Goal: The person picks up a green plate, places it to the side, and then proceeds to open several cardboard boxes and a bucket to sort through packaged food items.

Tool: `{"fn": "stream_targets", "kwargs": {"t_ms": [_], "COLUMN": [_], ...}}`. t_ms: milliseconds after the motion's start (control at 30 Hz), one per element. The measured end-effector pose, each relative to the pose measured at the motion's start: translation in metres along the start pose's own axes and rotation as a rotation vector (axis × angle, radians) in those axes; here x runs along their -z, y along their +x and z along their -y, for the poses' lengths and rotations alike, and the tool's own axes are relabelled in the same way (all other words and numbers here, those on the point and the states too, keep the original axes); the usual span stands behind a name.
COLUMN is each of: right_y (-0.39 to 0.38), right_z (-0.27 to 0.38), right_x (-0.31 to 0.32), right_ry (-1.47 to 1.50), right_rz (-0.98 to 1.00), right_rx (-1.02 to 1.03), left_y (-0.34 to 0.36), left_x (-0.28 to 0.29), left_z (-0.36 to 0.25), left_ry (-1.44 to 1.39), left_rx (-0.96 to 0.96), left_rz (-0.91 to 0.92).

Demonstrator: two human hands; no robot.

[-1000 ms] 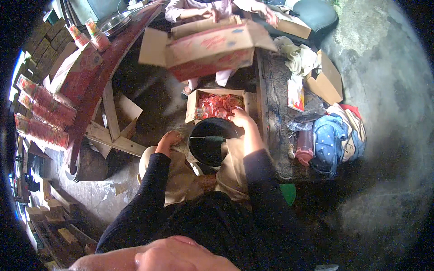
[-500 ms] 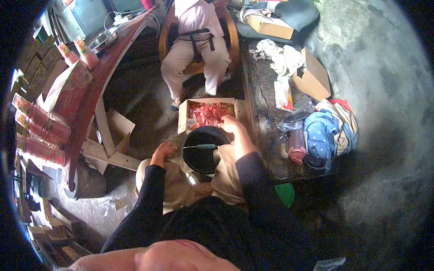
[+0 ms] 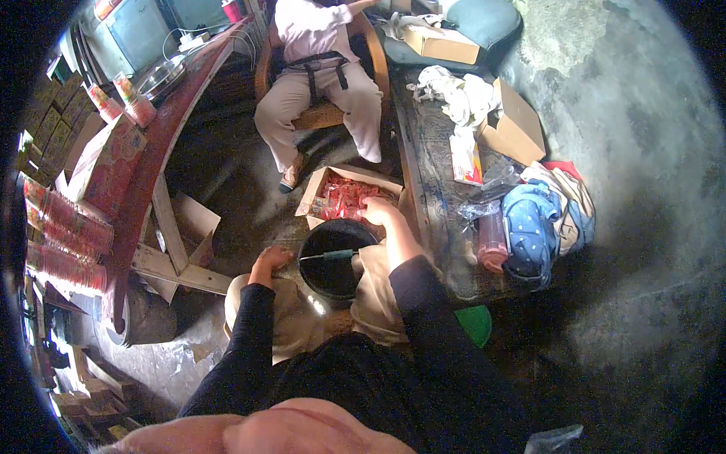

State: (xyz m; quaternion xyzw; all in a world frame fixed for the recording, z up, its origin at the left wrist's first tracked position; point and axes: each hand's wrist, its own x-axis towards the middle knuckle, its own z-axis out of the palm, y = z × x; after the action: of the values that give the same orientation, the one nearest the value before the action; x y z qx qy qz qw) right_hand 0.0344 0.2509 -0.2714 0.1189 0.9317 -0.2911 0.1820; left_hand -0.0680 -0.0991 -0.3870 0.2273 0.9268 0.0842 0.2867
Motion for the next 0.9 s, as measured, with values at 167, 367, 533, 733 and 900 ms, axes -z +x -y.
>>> {"fn": "stream_targets", "kwargs": {"t_ms": [167, 367, 533, 733, 900], "right_y": [-0.004, 0.0, 0.004, 0.004, 0.009], "right_z": [0.002, -0.006, -0.01, -0.013, 0.002], "right_x": [0.004, 0.003, -0.001, -0.01, -0.008], "right_ry": [-0.067, -0.074, -0.014, -0.095, -0.076], "right_rz": [-0.022, -0.035, -0.03, -0.033, -0.04], "right_rx": [0.026, 0.038, 0.07, 0.032, 0.021], "left_y": [-0.006, 0.004, 0.013, 0.001, 0.012], "left_x": [0.003, -0.007, -0.006, 0.01, 0.014], "left_z": [-0.005, -0.001, 0.005, -0.014, 0.01], "left_ry": [-0.058, 0.009, 0.003, -0.058, -0.037], "left_rx": [0.018, -0.043, -0.067, 0.001, 0.013], "left_rz": [-0.04, -0.113, -0.088, -0.083, -0.158]}}
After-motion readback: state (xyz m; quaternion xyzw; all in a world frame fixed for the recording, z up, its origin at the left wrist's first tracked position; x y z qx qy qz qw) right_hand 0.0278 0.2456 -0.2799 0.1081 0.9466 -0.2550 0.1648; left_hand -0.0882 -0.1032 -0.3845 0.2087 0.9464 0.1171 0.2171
